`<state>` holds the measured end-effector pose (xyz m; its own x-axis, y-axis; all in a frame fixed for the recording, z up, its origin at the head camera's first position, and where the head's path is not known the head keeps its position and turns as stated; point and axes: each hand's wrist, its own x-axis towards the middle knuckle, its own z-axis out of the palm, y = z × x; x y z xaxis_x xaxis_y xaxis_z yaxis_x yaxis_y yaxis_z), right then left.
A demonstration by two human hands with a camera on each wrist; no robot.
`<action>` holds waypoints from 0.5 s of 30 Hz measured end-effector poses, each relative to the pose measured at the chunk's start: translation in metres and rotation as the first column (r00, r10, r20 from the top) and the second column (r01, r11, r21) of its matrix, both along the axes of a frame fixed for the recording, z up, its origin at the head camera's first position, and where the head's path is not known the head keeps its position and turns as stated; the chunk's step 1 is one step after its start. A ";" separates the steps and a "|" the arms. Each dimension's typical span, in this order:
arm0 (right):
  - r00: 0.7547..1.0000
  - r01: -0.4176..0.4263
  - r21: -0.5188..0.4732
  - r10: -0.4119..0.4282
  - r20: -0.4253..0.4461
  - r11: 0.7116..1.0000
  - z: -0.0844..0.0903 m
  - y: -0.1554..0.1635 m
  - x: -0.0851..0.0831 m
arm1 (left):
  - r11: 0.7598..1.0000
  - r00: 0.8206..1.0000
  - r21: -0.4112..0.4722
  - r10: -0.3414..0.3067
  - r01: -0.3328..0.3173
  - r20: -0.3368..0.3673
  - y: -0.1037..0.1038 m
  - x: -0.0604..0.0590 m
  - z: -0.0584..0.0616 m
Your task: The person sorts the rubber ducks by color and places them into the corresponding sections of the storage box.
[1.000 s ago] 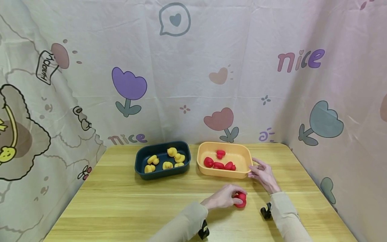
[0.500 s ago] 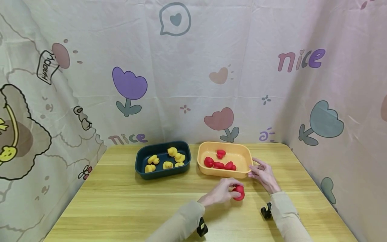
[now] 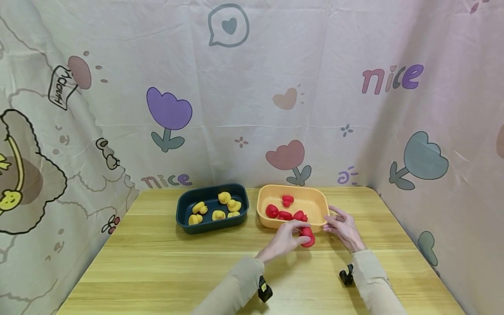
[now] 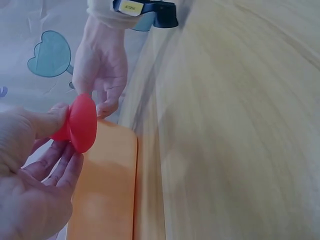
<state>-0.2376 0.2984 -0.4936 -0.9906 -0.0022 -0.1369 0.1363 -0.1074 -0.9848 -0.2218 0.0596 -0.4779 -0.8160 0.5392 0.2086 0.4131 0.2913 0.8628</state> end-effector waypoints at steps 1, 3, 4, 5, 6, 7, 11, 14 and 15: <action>1.000 -0.001 0.000 0.001 0.002 1.000 0.000 0.000 0.000 | 1.000 1.000 0.014 0.006 -0.007 0.007 0.000 -0.001 0.000; 1.000 0.000 0.000 0.000 0.002 1.000 0.000 0.000 0.000 | 0.999 1.000 0.031 0.020 -0.020 0.010 0.001 -0.003 -0.001; 1.000 0.002 -0.001 -0.002 0.002 1.000 0.000 0.000 0.001 | 0.999 1.000 0.041 0.026 -0.026 0.017 0.001 -0.004 -0.001; 1.000 0.002 0.000 -0.002 0.002 1.000 0.000 0.000 0.001 | 0.998 0.999 0.051 0.031 -0.032 0.026 0.002 -0.005 -0.001; 1.000 0.003 -0.001 -0.003 0.002 1.000 0.000 0.000 0.001 | 0.998 0.999 0.057 0.039 -0.041 0.034 0.002 -0.006 -0.001; 1.000 0.001 -0.001 -0.001 0.000 1.000 0.000 0.000 0.001 | 0.997 0.998 0.066 0.047 -0.050 0.041 0.003 -0.007 0.000; 1.000 0.002 -0.004 -0.002 -0.005 1.000 0.000 -0.001 0.001 | 0.990 0.995 0.112 0.078 -0.086 0.066 0.007 -0.011 0.001; 1.000 0.002 -0.004 -0.002 -0.009 1.000 0.000 -0.001 0.001 | 0.979 0.991 0.160 0.115 -0.123 0.062 0.010 -0.015 0.002; 1.000 0.002 -0.004 -0.002 -0.009 1.000 0.000 -0.001 0.001 | 0.974 0.989 0.178 0.131 -0.140 0.061 0.011 -0.016 0.002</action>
